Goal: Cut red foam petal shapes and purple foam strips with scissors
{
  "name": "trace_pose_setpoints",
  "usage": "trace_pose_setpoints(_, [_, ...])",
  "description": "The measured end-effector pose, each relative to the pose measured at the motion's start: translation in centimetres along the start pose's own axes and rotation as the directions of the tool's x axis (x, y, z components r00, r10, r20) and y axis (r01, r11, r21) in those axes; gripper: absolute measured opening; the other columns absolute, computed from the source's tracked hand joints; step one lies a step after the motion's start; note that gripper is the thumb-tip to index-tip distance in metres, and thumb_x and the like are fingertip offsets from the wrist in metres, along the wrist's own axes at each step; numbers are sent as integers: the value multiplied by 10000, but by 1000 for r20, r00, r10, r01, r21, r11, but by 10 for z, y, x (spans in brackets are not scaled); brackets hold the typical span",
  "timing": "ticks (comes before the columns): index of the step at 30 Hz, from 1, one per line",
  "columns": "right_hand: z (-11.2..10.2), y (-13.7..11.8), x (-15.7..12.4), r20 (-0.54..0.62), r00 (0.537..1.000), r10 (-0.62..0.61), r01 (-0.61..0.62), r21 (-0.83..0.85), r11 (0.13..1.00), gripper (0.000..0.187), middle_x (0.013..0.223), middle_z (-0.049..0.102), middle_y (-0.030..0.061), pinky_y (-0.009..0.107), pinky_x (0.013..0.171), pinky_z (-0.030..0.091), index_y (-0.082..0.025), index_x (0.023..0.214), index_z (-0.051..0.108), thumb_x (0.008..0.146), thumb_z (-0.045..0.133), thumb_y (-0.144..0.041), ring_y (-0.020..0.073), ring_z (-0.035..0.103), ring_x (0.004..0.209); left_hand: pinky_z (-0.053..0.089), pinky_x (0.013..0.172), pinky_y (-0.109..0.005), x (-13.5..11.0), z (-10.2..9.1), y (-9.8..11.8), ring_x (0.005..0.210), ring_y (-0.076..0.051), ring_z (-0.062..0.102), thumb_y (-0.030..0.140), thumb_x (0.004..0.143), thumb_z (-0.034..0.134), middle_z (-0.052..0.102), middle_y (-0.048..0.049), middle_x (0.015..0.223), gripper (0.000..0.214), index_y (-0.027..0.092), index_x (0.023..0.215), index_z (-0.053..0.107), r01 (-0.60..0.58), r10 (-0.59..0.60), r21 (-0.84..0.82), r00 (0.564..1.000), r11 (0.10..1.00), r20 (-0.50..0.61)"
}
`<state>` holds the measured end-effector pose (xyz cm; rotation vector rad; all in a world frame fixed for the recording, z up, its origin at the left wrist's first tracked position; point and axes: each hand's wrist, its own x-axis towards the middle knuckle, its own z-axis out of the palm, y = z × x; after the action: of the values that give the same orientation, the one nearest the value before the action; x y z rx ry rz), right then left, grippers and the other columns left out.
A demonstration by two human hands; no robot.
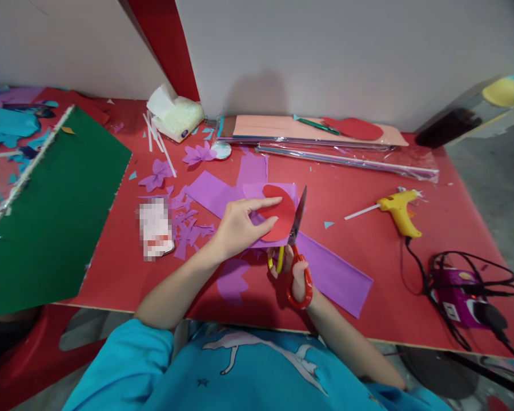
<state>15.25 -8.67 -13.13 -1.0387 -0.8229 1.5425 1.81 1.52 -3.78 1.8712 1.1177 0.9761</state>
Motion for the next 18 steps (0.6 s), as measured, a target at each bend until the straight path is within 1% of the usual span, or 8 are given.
trace_pose_setpoints(6, [0, 0, 0, -36, 999, 37, -36, 4, 999, 719, 636, 473, 7, 264, 439, 367, -211, 908, 579, 615, 365, -831, 126, 386, 493, 514, 869, -290, -3, 6, 2, 946, -187, 649, 177, 722, 626, 682, -50, 1037, 323, 174, 1044, 656, 34, -34, -11, 999, 999, -23])
trace_pose_setpoints(9, [1, -2, 1, -19, 1000, 10, -10, 9, 1000, 712, 640, 473, 9, 264, 430, 354, -212, 900, 581, 612, 374, -829, 125, 372, 501, 519, 854, -302, -3, 8, 2, 940, -192, 651, 189, 723, 629, 683, -50, 1033, 322, 180, 1043, 657, 31, -31, 2, 999, 1000, -39])
trace_pose_setpoints(13, [4, -5, 2, 13, 1000, -29, 28, 26, 999, 685, 623, 439, -1, 258, 405, 303, -227, 885, 568, 627, 361, -826, 111, 324, 475, 517, 858, -301, -5, 12, 1, 942, -189, 650, 194, 730, 624, 685, -49, 1031, 313, 179, 1041, 658, 28, -28, -4, 998, 1000, -63])
trace_pose_setpoints(18, [5, -5, 2, 1, 1000, -14, 14, -6, 1000, 692, 642, 434, 9, 282, 417, 325, -233, 871, 549, 623, 327, -840, 123, 323, 473, 515, 863, -296, -8, 18, -1, 948, -183, 648, 203, 734, 625, 685, -41, 1033, 319, 189, 1051, 652, 28, -29, -10, 995, 1000, -93])
